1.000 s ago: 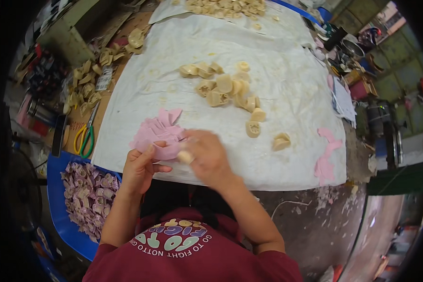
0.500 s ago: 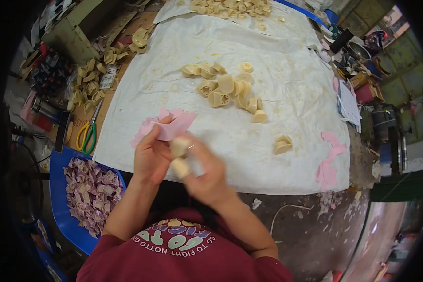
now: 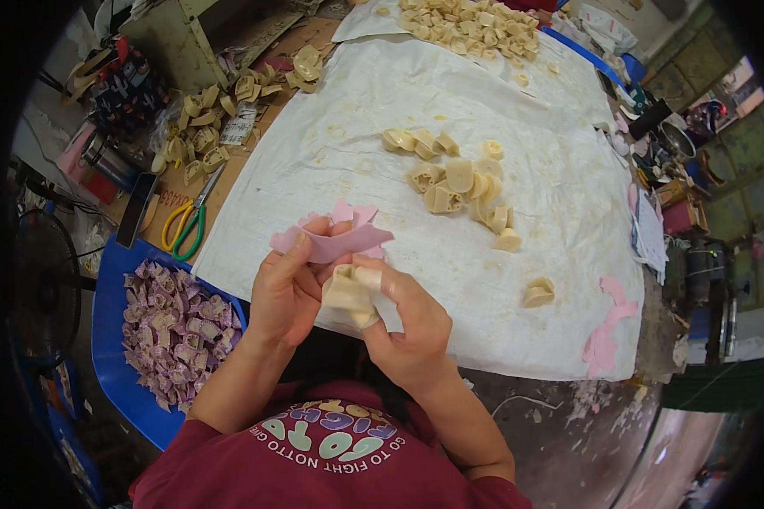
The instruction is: The person wraps small, cylindrical, beige-colored items with pink paper wrappers by hand. They pick up a wrapper and an item, fold the paper around the item, and place the finished wrapped unit on a white cloth on the table. The process is repeated continuously throughout the clip.
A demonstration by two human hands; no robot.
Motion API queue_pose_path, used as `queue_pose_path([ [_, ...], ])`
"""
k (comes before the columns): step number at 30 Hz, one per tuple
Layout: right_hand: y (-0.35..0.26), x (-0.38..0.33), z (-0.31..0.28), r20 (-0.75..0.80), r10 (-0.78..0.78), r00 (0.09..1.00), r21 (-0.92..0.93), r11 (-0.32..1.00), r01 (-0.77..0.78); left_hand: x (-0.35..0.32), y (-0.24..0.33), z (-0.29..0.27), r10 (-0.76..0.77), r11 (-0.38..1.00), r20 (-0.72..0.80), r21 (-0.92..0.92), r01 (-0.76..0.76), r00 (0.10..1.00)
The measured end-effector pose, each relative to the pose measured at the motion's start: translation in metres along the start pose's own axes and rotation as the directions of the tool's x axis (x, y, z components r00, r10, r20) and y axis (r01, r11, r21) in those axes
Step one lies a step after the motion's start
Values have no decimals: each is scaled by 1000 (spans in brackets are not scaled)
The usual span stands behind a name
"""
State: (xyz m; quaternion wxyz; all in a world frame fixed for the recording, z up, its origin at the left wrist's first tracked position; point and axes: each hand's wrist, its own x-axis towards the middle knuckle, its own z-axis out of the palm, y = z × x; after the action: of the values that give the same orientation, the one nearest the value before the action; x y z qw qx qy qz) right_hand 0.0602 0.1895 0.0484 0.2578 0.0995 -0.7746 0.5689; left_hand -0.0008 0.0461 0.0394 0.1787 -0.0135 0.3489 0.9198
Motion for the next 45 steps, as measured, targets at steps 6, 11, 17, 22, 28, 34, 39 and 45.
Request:
queue_pose_path([
  [6, -7, 14, -5, 63, -269, 961, -169, 946, 276, -19, 8, 14, -26, 995, 115, 102, 14, 993],
  [11, -10, 14, -4, 50, -281, 959, -134, 949, 285, -23, 14, 13, -50, 999, 145, 20, 47, 988],
  [17, -11, 17, -5, 45, -280, 959, -157, 946, 284, -26, 16, 18, -53, 996, 147, 83, 41, 988],
  [22, -13, 23, -9, 105, -349, 931, -375, 853, 362, -24, 13, 13, 76, 964, 138, 241, -108, 987],
  [28, -12, 32, -14, 195, -324, 926, -468, 799, 378, -20, 17, 3, 122, 879, 131, 447, -169, 984],
  [34, -16, 31, -19, 289, -213, 933, -541, 768, 343, -19, 19, -2, -86, 927, 60, 370, 58, 995],
  [39, -21, 31, -18, 355, -154, 922, -565, 750, 343, -22, 15, -3, -107, 886, 9, 454, 91, 994],
  [45, 4, 21, -6, 359, -123, 925, -589, 739, 327, -14, 8, 1, 23, 69, 314, 947, -315, 949],
])
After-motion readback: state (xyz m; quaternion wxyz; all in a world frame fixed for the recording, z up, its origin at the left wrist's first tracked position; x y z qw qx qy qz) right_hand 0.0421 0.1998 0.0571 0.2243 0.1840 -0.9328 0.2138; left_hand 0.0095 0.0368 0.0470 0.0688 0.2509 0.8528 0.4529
